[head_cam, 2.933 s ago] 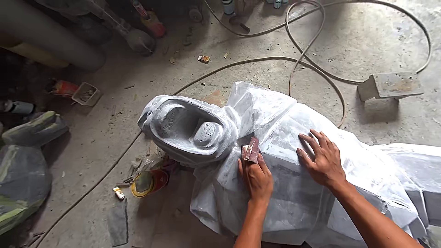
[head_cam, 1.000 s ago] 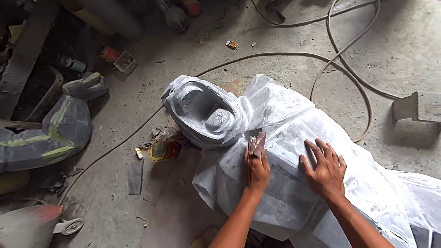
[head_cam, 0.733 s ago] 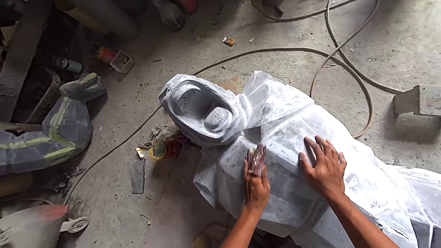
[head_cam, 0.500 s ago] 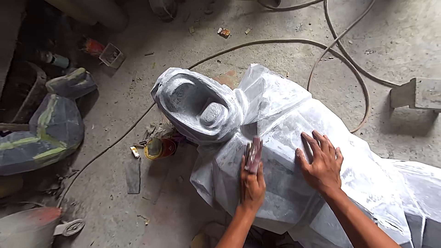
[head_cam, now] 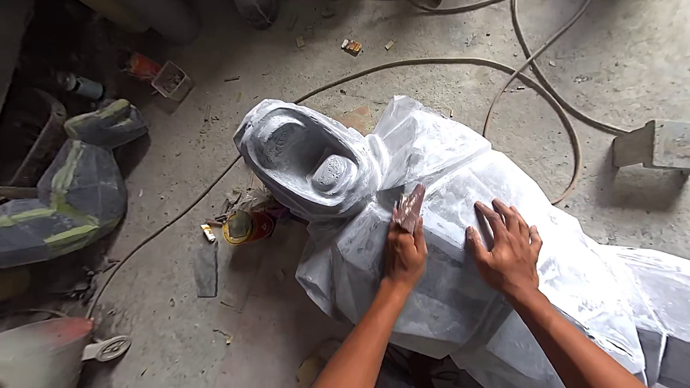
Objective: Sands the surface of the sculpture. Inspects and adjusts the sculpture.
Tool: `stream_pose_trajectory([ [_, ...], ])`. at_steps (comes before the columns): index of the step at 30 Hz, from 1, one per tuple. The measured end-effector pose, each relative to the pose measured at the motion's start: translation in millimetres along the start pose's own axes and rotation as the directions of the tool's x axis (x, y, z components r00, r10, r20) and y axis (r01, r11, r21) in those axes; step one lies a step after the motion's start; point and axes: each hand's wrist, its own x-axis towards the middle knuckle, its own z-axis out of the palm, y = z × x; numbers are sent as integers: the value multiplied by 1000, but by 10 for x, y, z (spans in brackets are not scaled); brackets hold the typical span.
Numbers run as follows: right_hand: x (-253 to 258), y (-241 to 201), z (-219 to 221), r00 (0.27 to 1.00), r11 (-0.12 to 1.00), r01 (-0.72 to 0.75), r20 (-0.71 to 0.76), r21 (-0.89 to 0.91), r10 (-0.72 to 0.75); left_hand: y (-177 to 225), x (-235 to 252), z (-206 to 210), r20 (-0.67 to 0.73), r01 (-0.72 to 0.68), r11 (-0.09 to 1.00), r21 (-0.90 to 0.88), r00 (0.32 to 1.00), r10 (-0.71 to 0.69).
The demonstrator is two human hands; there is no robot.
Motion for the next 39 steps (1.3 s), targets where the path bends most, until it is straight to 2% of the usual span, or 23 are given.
stream_pose_trajectory([
  [3,-45,5,-13,1000,1000,1,7,-2,-1,-105,-309,-141,31,26,1000,1,999,-26],
  [5,-26,-4,0,1000,1000,3,-1,0,-3,-119,-625,-293,5,41,999,9,999,-41],
  [6,-14,11,-3,1000,1000,2,-11,-3,-2,-85,-622,-282,0,33,999,-5,999,-33],
  [10,-25,-1,-2,1000,1000,4,8,-4,-4,8,-17,-41,12,-4,1000,-7,1000,4],
  [12,-60,9,-9,1000,1000,1,16,-10,-1,-36,-110,-100,50,22,999,-28,999,-20],
  [14,-49,1,5,1000,1000,8,6,-17,-8,-96,-428,-248,41,56,998,-24,998,-55],
  [16,8,18,3,1000,1000,12,-15,-22,-12,-60,-479,-236,1,42,998,-48,999,-42],
  [17,8,17,0,1000,1000,9,-11,-21,-9,-31,-364,-165,-15,18,999,-50,1000,-19],
  [20,11,7,-5,1000,1000,7,4,-19,-7,3,130,5,52,-43,996,-80,998,47],
  [22,-26,14,-22,1000,1000,8,16,-25,-8,-17,-23,-70,75,-4,998,-70,997,9],
  [25,-4,10,-3,1000,999,12,6,-30,-12,-75,-472,-244,17,65,997,-44,998,-64],
  [30,-24,20,10,1000,999,9,9,-32,-9,-60,-99,-26,6,14,999,-38,1000,-14],
  [32,-44,21,7,1000,999,9,20,-33,-9,-85,-385,-155,41,33,999,12,999,-33],
  [34,-30,19,9,1000,1000,12,8,-29,-12,-89,-724,-314,17,51,998,40,999,-52],
  [35,-19,25,10,1000,1000,12,0,-26,-12,-83,-747,-333,33,55,998,25,998,-55],
  [39,-20,28,19,1000,1000,11,7,-27,-11,-68,-154,-49,36,33,999,38,999,-34],
])
